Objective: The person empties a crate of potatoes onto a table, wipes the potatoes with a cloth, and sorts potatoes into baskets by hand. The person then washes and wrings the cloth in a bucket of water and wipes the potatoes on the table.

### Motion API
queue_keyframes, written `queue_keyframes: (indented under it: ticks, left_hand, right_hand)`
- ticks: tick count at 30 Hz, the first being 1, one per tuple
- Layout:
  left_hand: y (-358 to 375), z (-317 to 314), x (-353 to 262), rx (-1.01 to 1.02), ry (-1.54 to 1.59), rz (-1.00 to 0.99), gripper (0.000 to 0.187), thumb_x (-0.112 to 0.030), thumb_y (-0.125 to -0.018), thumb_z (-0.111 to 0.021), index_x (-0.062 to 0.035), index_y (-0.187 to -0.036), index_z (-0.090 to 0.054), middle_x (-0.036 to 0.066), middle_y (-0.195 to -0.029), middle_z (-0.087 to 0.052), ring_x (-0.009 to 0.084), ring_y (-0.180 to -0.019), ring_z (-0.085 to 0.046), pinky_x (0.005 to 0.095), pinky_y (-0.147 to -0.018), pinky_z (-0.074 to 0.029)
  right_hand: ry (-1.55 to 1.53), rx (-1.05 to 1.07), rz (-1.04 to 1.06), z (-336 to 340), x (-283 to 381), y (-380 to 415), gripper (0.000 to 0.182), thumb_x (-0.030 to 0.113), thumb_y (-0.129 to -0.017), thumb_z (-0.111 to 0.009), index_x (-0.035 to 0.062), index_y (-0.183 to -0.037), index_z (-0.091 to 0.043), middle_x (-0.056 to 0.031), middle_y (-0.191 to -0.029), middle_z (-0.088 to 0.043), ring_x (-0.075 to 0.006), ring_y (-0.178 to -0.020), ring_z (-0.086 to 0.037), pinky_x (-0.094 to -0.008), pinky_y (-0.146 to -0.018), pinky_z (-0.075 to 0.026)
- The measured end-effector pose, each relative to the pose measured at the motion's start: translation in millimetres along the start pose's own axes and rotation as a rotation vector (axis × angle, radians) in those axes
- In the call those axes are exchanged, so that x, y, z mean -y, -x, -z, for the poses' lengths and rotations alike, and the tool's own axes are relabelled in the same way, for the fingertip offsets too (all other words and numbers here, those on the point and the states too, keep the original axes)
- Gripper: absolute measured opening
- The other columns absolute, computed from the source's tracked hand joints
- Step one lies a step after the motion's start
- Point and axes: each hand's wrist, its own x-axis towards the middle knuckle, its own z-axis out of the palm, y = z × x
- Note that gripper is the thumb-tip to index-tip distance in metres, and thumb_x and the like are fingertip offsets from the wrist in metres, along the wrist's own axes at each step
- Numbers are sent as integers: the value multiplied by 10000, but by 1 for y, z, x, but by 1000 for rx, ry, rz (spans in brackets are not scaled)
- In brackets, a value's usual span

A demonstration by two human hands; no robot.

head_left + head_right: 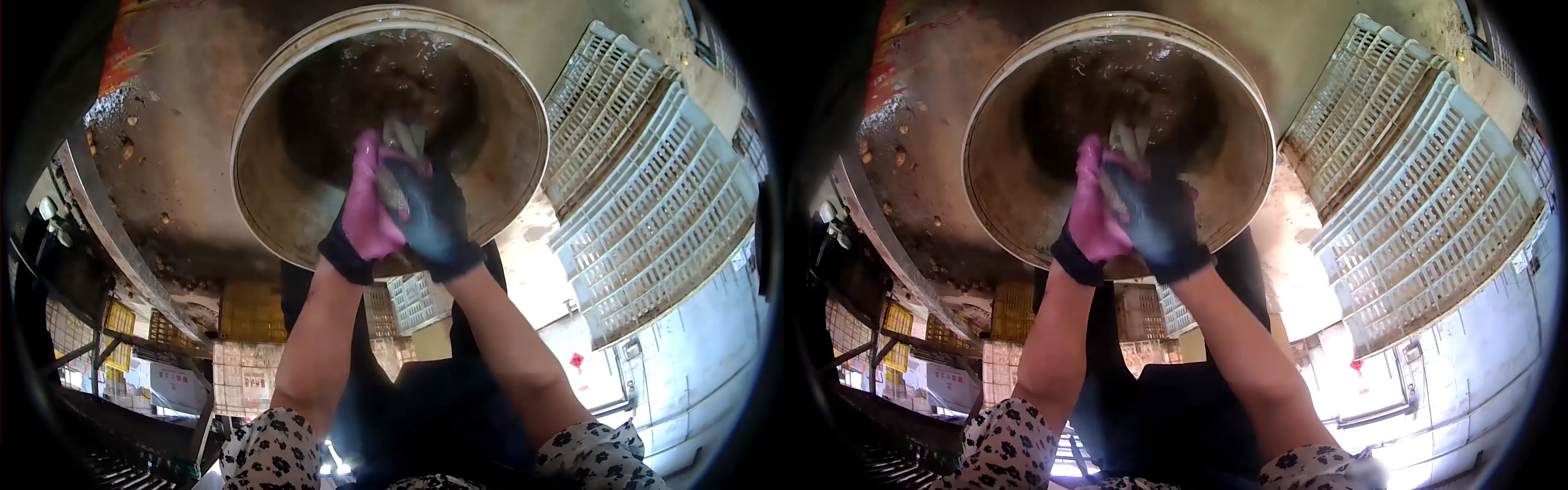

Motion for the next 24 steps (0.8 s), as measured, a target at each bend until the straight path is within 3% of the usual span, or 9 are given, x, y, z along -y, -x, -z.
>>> queue_keyframes:
  ticks: [3, 7, 8, 9, 12, 13, 15, 17, 24]
  left_hand:
    - [5, 0, -10, 4, -201, -85, 592, -513, -874, -464, -44, -1234, -447, 130, -1180, -529, 274, -1078, -518, 442, -925, -416]
    - [-30, 103, -29, -108, -344, -145, 548, -428, -883, -490, -5, -1228, -444, 137, -1184, -525, 273, -1101, -503, 403, -999, -366]
    - [6, 32, 3, 172, -618, -710, 460, -326, -896, -488, -17, -1234, -449, 127, -1183, -523, 246, -1088, -508, 375, -997, -363]
    - [1, 46, -1, 163, -620, -713, 460, -326, -896, -488, -17, -1234, -449, 127, -1183, -523, 246, -1088, -508, 375, -997, -363]
    - [-41, 112, -20, -210, -1782, -1036, 337, -277, -906, -453, -45, -1137, -532, 96, -1129, -566, 215, -1077, -523, 359, -939, -405]
    - [-37, 108, -23, -212, -1779, -1036, 337, -277, -906, -453, -45, -1137, -532, 96, -1129, -566, 215, -1077, -523, 359, -939, -405]
    - [-23, 80, -33, 257, -559, -389, 387, -343, -874, -500, -66, -1142, -533, 70, -1132, -564, 202, -1084, -510, 361, -929, -398]
    - [-15, 38, -27, 32, -392, -390, 420, -360, -862, -520, -74, -1169, -520, 65, -1131, -563, 187, -1068, -513, 353, -919, -396]
    - [-6, 10, -13, -450, -170, -635, 477, -457, -837, -525, -121, -1175, -511, 71, -1067, -576, 236, -976, -554, 398, -937, -377]
  right_hand:
    - [-172, 277, -313, 21, 34, 30, 328, 187, -663, -689, 113, -979, -643, -112, -888, -557, -288, -795, -595, -361, -671, -487]
    - [-103, -89, 65, 3, 45, 39, 373, 304, -681, -731, 71, -944, -607, -93, -834, -620, -267, -782, -617, -369, -696, -499]
    - [-194, -76, 71, -5, 34, 28, 380, 328, -669, -737, 82, -935, -623, -90, -866, -638, -271, -763, -625, -367, -718, -505]
    - [-187, -95, -50, -13, 29, 18, 378, 346, -676, -727, 81, -928, -631, -92, -862, -643, -280, -744, -627, -371, -715, -506]
    - [95, 17, -280, -38, -7, -18, 357, 367, -744, -652, 71, -944, -640, -117, -844, -653, -300, -709, -634, -378, -688, -511]
    - [-199, 180, -531, -25, -16, -42, 344, 350, -773, -617, 72, -973, -631, -139, -880, -649, -304, -763, -628, -393, -727, -497]
    - [-499, 342, -779, -20, -30, -63, 332, 333, -801, -582, 72, -1003, -622, -162, -915, -644, -309, -817, -623, -407, -767, -483]
    - [8, -64, -143, -38, -51, -63, 293, 272, -826, -551, 63, -1023, -613, -191, -967, -618, -306, -931, -577, -421, -875, -417]
    - [-234, -334, -417, -34, -42, -51, 429, 207, -778, -581, 41, -1164, -493, -157, -1116, -540, -348, -984, -501, -393, -919, -369]
